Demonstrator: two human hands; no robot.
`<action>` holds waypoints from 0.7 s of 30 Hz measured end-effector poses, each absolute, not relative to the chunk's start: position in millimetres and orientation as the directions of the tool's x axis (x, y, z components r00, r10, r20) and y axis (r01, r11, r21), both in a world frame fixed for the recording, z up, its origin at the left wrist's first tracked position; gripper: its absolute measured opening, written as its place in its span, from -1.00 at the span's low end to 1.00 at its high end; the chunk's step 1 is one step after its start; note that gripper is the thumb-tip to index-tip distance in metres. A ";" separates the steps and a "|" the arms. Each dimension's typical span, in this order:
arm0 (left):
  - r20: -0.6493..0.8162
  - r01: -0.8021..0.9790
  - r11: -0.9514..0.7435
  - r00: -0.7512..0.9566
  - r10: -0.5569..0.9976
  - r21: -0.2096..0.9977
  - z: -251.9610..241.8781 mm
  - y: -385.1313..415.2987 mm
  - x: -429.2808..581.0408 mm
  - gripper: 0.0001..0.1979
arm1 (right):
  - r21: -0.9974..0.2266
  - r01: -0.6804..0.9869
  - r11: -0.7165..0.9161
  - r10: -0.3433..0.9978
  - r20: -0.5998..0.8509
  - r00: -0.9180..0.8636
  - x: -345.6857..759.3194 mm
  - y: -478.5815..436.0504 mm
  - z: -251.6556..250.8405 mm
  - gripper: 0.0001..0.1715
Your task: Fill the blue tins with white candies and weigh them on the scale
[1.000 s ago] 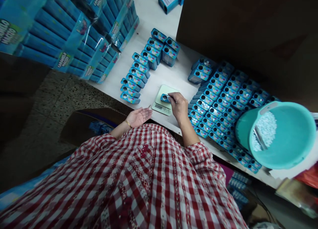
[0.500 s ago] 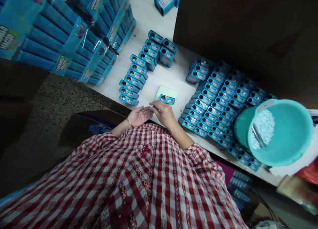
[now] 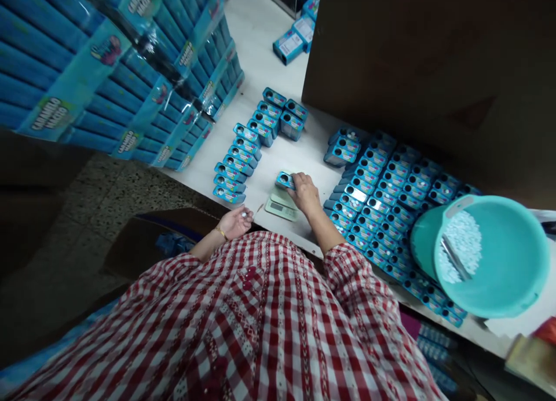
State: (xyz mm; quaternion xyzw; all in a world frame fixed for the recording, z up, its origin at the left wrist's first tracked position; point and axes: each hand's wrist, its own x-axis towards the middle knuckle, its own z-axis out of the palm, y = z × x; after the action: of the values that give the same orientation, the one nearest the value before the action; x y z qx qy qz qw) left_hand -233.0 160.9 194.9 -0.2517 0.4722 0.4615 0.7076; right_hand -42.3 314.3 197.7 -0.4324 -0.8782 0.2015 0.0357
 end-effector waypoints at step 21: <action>-0.946 -0.874 0.463 0.011 0.323 0.148 183.3 160.0 -238.9 -0.71 | -0.394 0.877 0.274 0.946 -0.054 -0.320 44.7 326.2 175.4 -0.63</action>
State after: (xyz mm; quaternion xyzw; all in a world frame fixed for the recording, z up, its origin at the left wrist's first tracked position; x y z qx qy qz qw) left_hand -238.9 160.0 183.3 -0.2550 0.5396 0.4510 0.6636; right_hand 44.7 326.2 175.4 -0.5752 -0.7924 0.1792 0.0960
